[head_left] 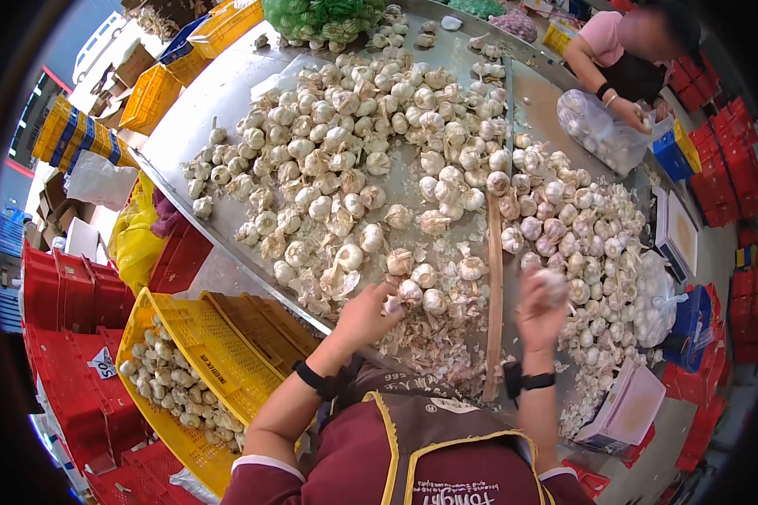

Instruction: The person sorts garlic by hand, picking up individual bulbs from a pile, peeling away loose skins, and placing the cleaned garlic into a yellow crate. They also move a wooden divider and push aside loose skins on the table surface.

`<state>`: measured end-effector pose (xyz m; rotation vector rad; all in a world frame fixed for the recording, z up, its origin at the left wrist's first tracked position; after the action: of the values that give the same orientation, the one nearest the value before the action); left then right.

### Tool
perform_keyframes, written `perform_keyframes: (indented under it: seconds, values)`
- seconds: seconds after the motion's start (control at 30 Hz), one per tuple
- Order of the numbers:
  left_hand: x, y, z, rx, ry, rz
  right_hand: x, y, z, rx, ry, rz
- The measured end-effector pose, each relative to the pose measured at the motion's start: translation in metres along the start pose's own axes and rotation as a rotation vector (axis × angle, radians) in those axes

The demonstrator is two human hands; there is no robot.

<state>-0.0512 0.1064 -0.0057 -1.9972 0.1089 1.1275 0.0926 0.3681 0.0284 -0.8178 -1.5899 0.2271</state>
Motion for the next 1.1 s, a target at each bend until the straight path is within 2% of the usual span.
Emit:
perform_keyframes:
  seconds: [0.03,0.07,0.13,0.17,0.23,0.3,0.33,0.4,0.47,0.5,0.53,0.57,0.6,0.63,0.67,0.7,0.73,0.8,0.83,0.87,0.93,0.97,1.0,1.03,1.07,1.1]
  values:
    - [0.003,-0.002,-0.003,0.029,-0.009,0.216,0.033,0.006,-0.003,-0.099,0.086,0.021]
    - [0.007,-0.004,-0.003,0.032,-0.008,0.214,0.051,0.008,-0.005,-0.102,0.088,0.019]
    - [0.015,-0.011,0.0,0.048,-0.025,0.394,0.085,0.015,-0.011,-0.179,0.257,-0.158]
    - [0.025,-0.009,0.003,0.035,-0.013,0.499,0.079,0.021,-0.008,-0.182,0.258,-0.16]
    - [0.044,-0.001,0.012,0.029,-0.012,0.572,0.045,0.034,0.008,-0.133,0.183,-0.488]
    - [0.044,0.001,0.017,0.02,-0.013,0.65,-0.019,0.016,0.023,-0.006,-0.047,-0.877]
    - [0.041,0.002,0.02,0.004,0.038,0.599,-0.04,-0.003,0.026,-0.019,-0.261,-1.441]
    - [0.025,0.002,0.023,-0.011,0.09,0.554,-0.088,-0.036,0.034,0.118,-0.183,-1.882]
    - [0.014,0.015,0.016,-0.142,0.242,0.21,-0.11,-0.07,0.039,0.133,0.031,-2.467]
    - [0.008,0.022,0.012,-0.163,0.229,0.113,-0.117,-0.077,0.041,0.133,0.029,-2.459]
    - [0.003,0.029,0.006,-0.169,0.232,0.119,-0.119,-0.096,0.042,0.101,0.27,-2.686]
    - [0.005,0.035,-0.001,-0.212,0.302,-0.256,-0.122,-0.114,0.041,0.061,0.545,-2.892]
    - [0.007,0.038,-0.009,-0.249,0.36,-0.635,-0.127,-0.118,0.044,0.064,0.555,-2.884]
    - [0.002,0.033,-0.015,-0.187,0.372,-0.845,-0.139,-0.118,0.049,0.119,0.548,-2.953]
    - [0.0,0.034,-0.021,-0.19,0.36,-0.845,-0.15,-0.118,0.054,0.178,0.543,-3.024]
    - [-0.003,0.027,-0.028,-0.149,0.37,-1.056,-0.158,-0.116,0.06,0.198,0.498,-3.069]
    - [-0.008,0.018,-0.033,-0.102,0.378,-1.267,-0.158,-0.12,0.063,0.207,0.515,-3.067]
    - [-0.01,0.013,-0.035,-0.078,0.37,-1.337,-0.162,-0.114,0.073,0.369,0.269,-3.032]
    - [-0.01,0.012,-0.036,-0.072,0.359,-1.356,-0.16,-0.112,0.077,0.236,0.344,-2.965]
    - [-0.009,0.01,-0.037,-0.066,0.35,-1.376,-0.164,-0.106,0.08,0.244,0.352,-2.968]
    - [-0.005,0.014,-0.037,-0.111,0.295,-1.386,-0.16,-0.085,0.086,0.121,0.143,-2.395]
    - [0.0,0.025,-0.035,-0.175,0.206,-1.369,-0.156,-0.09,0.075,0.361,-0.212,-2.0]
    - [0.003,0.035,-0.032,-0.237,0.12,-1.348,-0.153,-0.084,0.073,0.353,-0.217,-2.008]
    - [-0.01,0.025,-0.037,-0.361,0.028,-1.328,-0.158,-0.087,0.064,0.472,-0.313,-1.609]
    - [-0.005,0.026,-0.035,-0.356,0.039,-1.331,-0.161,-0.094,0.054,0.565,-0.388,-1.199]
    - [-0.006,0.035,-0.034,-0.336,-0.045,-1.224,-0.157,-0.091,0.047,0.55,-0.386,-1.187]
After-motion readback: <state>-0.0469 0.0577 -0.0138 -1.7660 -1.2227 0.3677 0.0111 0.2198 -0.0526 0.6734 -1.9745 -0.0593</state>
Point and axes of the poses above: each hand's wrist, its own z-axis towards the middle knuckle, its own x-axis out of the palm, y = z × x, the point moved 8 cm from there along z, towards the middle knuckle, and after that the axes turned 14 degrees about z, right-handed, at the moved point
